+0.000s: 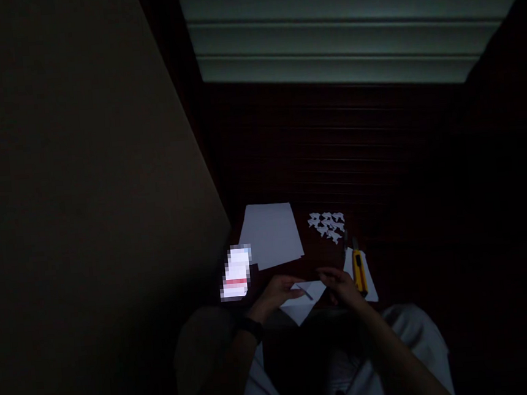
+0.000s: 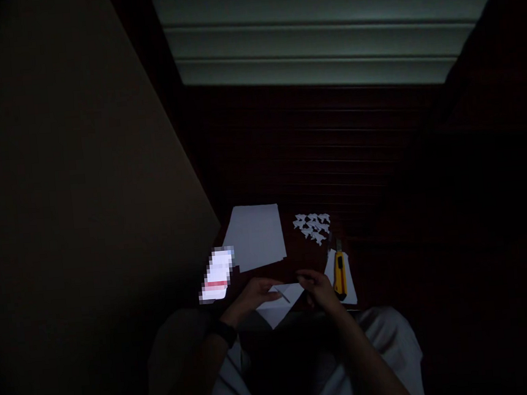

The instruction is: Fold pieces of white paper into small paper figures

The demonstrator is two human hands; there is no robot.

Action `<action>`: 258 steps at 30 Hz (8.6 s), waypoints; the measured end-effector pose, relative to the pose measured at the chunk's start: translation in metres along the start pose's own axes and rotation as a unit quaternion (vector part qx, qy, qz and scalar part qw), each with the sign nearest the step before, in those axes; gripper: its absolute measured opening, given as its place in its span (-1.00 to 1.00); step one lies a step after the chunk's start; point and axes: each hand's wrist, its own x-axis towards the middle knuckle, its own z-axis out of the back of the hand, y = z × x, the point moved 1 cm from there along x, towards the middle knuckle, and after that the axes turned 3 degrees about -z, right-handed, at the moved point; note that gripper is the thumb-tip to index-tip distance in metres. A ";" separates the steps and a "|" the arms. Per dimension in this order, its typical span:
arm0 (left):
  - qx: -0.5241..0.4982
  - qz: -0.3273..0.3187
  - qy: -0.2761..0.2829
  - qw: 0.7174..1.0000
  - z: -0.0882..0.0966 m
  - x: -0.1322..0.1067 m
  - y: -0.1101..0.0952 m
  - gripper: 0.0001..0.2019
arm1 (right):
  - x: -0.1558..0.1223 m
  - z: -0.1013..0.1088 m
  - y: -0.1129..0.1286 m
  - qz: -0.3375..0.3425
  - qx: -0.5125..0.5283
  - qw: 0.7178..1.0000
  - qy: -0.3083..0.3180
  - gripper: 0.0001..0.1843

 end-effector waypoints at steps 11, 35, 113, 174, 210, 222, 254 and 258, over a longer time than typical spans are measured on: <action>0.044 -0.054 -0.165 0.984 -0.009 0.003 0.006 -0.58 | 0.002 -0.011 0.009 -0.022 0.025 0.999 0.014 -0.43; -0.086 -0.018 -0.200 0.976 -0.010 -0.001 0.001 -0.60 | 0.001 -0.013 0.017 -0.025 -0.024 0.991 0.131 -0.50; -0.072 -0.003 -0.076 0.994 -0.004 -0.008 0.000 -0.52 | -0.001 0.015 0.002 -0.055 0.061 0.987 0.141 -0.40; 0.000 -0.052 -0.209 0.976 -0.014 0.008 0.016 -0.66 | -0.005 -0.001 -0.002 -0.025 -0.007 0.991 0.132 -0.48; 0.108 0.038 0.032 0.993 -0.015 0.000 0.012 -0.64 | -0.010 -0.003 0.006 0.084 -0.050 0.982 0.163 -0.56; 0.118 0.004 0.006 0.993 -0.020 0.001 0.005 -0.63 | 0.003 -0.002 -0.011 0.063 -0.106 0.990 0.075 -0.65; 0.110 -0.042 -0.073 0.990 -0.011 0.005 0.016 -0.66 | 0.002 -0.007 -0.013 0.107 -0.168 0.978 -0.060 -0.67; 0.104 -0.028 -0.072 0.992 -0.013 0.004 0.016 -0.66 | 0.003 -0.007 -0.015 0.103 -0.172 0.978 -0.064 -0.66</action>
